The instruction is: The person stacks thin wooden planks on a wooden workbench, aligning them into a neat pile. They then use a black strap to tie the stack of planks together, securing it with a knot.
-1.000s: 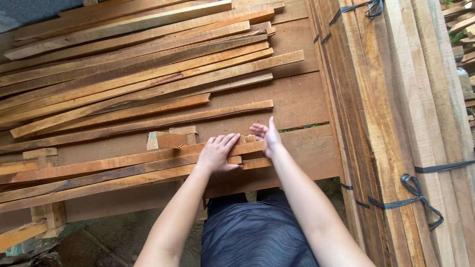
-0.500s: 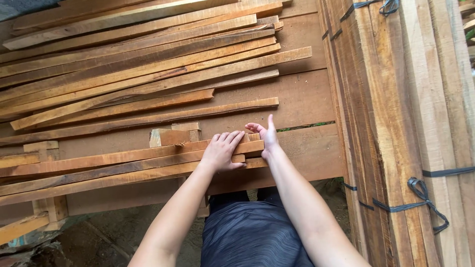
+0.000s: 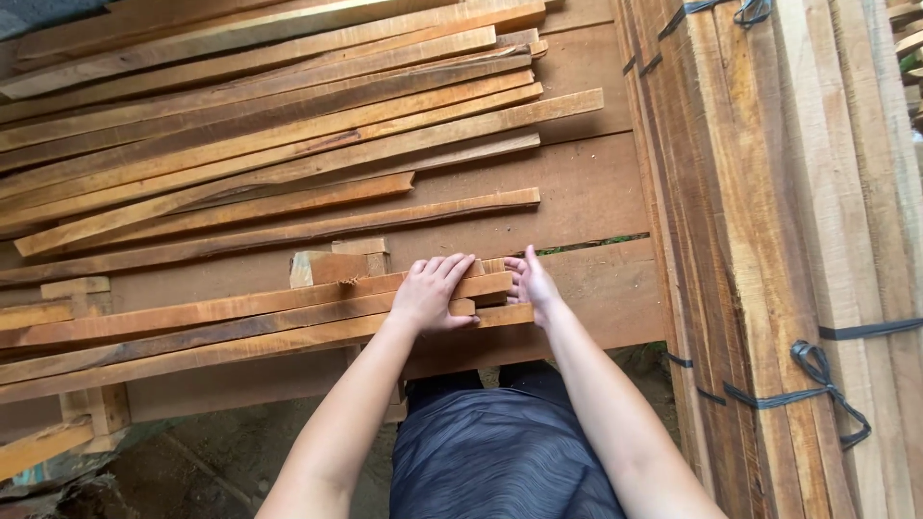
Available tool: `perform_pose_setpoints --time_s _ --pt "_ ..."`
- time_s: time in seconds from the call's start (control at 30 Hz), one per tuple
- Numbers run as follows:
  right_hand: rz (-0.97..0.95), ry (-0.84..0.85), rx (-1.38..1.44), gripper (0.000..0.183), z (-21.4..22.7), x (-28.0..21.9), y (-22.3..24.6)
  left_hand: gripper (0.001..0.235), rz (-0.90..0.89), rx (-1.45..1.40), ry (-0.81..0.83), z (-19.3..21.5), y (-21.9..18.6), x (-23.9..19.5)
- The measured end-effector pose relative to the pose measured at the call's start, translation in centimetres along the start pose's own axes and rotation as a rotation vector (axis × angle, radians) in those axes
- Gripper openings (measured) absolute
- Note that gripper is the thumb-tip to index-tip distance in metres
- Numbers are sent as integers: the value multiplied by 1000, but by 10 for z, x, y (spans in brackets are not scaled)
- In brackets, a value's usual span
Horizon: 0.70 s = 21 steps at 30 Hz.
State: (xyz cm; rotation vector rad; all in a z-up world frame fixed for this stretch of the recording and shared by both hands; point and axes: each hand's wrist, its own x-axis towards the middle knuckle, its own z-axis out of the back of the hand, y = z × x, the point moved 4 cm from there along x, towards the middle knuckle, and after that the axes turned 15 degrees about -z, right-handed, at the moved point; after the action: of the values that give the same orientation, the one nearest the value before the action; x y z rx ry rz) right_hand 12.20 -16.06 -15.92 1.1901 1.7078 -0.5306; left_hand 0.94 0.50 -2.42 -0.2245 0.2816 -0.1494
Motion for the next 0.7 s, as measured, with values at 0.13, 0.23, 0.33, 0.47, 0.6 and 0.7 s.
perform_pose_setpoints --time_s 0.13,0.23,0.33,0.47,0.6,0.7 --pt "-4 12 7 87 -1 13 -8 116 -15 -41 -9 3 -4 -2" --pt "4 47 55 89 -20 11 -6 115 1 -24 -10 4 1 -1" --pt "21 11 175 83 -31 11 -10 115 -3 -28 15 0 -1 -3" --pt "20 -4 277 80 -35 3 -10 115 -10 -27 13 1 -2 0" --pt "13 -12 334 72 -30 14 -17 116 -11 -2 14 -2 -2 -1" --pt "78 -26 308 68 -31 19 -15 114 -3 -40 23 -3 0 -1"
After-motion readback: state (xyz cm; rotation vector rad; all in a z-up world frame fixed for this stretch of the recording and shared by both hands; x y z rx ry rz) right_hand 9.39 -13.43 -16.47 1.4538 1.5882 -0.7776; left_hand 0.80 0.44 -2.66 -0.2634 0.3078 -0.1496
